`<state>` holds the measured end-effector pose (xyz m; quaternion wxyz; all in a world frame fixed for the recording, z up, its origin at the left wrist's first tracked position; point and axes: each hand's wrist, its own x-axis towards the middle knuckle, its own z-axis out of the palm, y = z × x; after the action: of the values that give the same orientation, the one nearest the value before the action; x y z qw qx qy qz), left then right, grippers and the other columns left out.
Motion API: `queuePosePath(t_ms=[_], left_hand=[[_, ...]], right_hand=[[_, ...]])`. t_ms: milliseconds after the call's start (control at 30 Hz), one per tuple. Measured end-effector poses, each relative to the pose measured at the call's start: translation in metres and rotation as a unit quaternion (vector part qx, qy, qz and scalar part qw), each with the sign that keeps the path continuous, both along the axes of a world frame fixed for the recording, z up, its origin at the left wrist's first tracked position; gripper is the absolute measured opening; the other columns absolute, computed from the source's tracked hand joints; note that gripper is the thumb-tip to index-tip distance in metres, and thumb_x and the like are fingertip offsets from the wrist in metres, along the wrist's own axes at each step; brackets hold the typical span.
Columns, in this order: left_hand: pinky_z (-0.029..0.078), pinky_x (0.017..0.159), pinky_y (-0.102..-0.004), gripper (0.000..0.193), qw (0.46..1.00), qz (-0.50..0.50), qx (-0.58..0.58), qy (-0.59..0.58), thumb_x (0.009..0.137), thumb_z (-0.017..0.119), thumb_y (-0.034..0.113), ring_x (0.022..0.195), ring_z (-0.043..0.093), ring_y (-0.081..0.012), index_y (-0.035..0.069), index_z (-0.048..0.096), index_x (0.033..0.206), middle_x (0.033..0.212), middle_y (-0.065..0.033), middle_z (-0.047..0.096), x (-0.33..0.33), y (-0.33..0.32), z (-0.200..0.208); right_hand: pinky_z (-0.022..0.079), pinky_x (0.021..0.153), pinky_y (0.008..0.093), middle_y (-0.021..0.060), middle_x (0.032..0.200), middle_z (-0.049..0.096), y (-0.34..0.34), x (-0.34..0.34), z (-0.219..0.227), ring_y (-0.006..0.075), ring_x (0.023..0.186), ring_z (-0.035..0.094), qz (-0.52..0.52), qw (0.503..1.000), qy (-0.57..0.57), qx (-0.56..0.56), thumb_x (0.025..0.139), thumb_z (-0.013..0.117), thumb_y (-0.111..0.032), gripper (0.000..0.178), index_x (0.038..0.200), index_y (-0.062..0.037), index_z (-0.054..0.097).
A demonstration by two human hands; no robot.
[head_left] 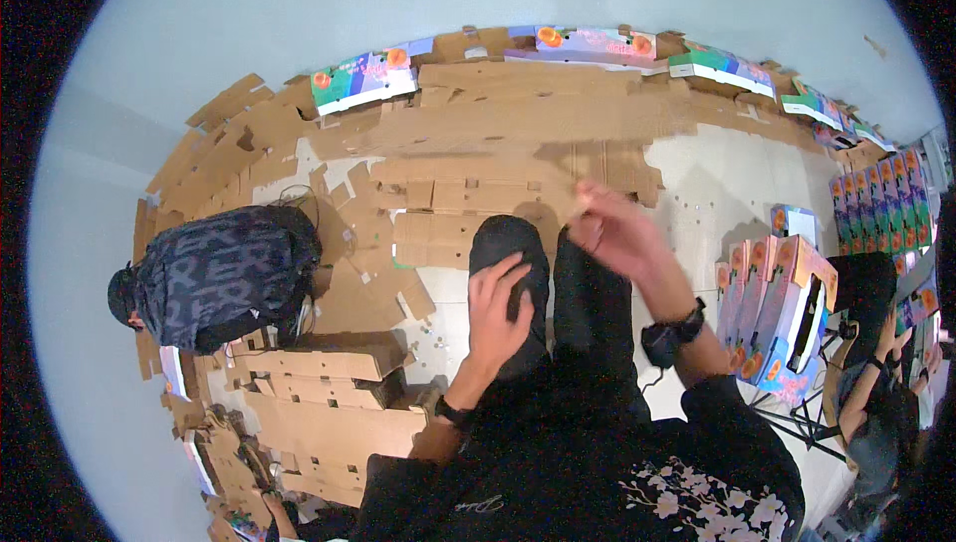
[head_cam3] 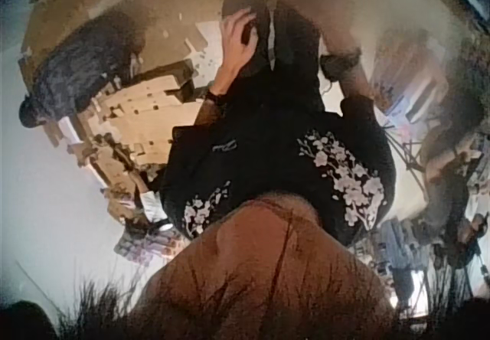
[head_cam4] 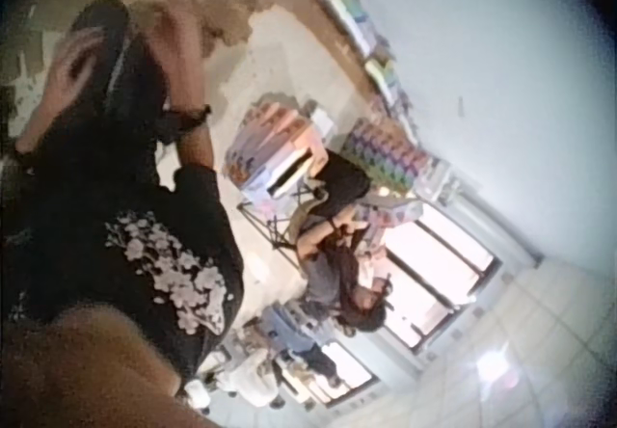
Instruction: Assemble several cardboard fruit shipping boxes from flat components.
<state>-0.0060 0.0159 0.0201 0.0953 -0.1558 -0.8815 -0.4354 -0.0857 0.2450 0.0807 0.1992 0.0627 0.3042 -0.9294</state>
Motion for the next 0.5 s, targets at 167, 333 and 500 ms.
queuePosePath(t_ms=[167,333,500], left_hand=[[0.034,0.107,-0.0469,0.075,0.994,-0.055,-0.064,0.076,0.080,0.074,0.024,0.130,0.042,-0.0408,-0.001,0.041,0.141,0.149,-0.0223,0.041,-0.003,0.042,0.015],[0.040,0.105,-0.0428,0.086,0.990,0.029,0.051,0.128,0.077,0.075,0.015,0.132,0.045,-0.0400,-0.001,0.032,0.150,0.152,-0.0220,0.037,-0.003,0.066,0.034],[0.055,0.085,-0.0400,0.072,0.995,0.093,-0.021,0.017,0.077,0.069,0.007,0.109,0.063,-0.0314,0.021,0.047,0.144,0.149,-0.0059,0.043,-0.009,0.048,0.046]], right_hand=[[0.048,0.066,0.0250,0.0003,0.088,0.065,-0.097,0.070,0.042,0.0078,0.075,0.057,0.175,0.956,0.162,0.170,0.097,0.064,-0.021,0.020,0.112,-0.0079,0.060],[0.050,0.068,0.0228,0.0051,0.096,0.064,-0.138,0.114,0.037,0.0088,0.079,0.062,0.293,0.927,0.199,0.125,0.101,0.057,-0.016,0.017,0.111,-0.0022,0.057],[0.051,0.070,0.0238,0.0043,0.096,0.062,-0.123,0.129,0.018,0.0095,0.080,0.062,0.339,0.907,0.207,0.143,0.101,0.057,-0.016,0.016,0.109,-0.0016,0.057]])
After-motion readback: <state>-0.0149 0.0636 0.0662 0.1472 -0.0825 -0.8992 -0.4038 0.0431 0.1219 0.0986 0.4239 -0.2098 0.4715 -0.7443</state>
